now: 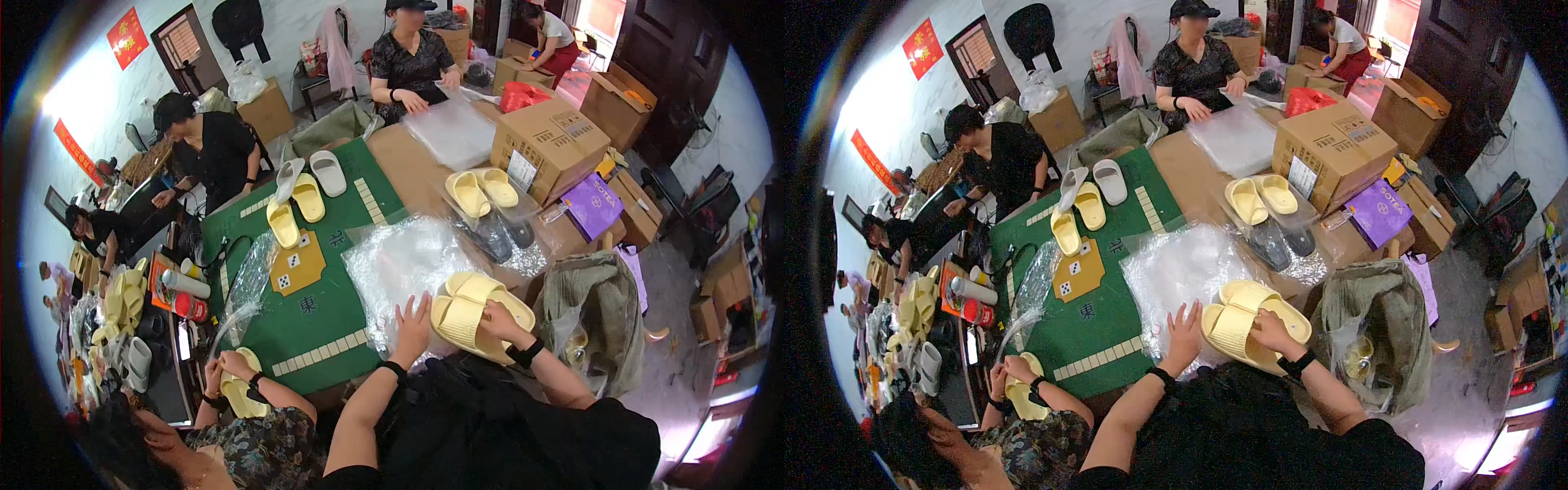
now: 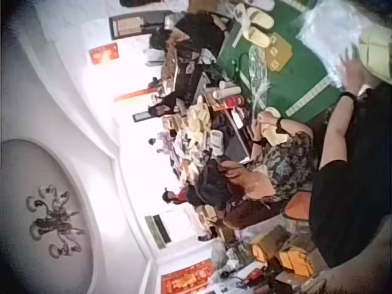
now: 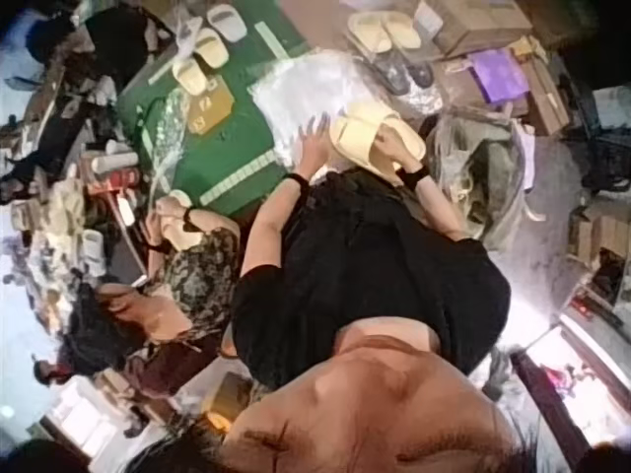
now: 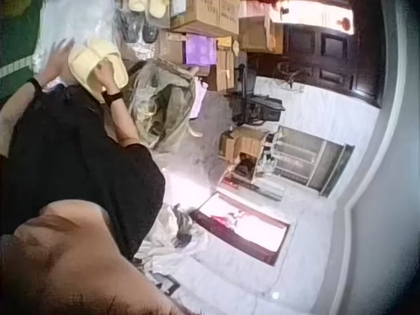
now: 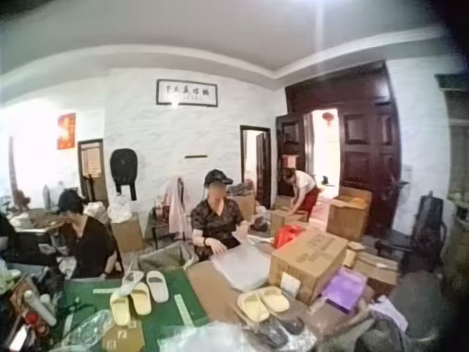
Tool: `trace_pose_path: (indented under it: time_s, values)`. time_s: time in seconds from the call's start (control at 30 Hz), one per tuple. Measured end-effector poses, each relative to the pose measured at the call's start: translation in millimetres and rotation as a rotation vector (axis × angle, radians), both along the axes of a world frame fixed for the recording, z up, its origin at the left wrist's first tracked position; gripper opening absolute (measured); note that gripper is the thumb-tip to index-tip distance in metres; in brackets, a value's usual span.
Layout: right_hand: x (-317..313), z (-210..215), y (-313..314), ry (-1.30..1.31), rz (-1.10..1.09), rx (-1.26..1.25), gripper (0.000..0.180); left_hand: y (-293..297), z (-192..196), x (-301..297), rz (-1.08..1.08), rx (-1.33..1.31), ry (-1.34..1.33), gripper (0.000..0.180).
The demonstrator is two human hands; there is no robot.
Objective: The recorder is packaging yellow and white slippers into clear plastic bags and then placing them into a larger green sack.
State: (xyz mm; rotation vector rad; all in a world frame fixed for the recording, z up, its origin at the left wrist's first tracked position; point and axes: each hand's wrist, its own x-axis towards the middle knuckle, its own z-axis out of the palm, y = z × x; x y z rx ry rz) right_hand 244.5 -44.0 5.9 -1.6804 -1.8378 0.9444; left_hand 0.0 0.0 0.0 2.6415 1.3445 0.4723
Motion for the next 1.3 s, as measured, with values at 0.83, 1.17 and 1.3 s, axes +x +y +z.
trace_pose_path:
  time_s: [0.83,1.17,1.3]
  values:
    - [-56,-52,52,-0.050,-0.176,0.145,0.026,-24,-32,15,0.047,0.217,-0.656,0.063]
    - [-50,-62,53,-0.137,0.031,0.191,0.027,-8,-100,16,0.755,-0.884,-1.518,0.053]
    - [-53,-55,60,-0.181,0.131,0.042,0.027,-10,-122,14,0.551,-1.007,-1.570,0.044]
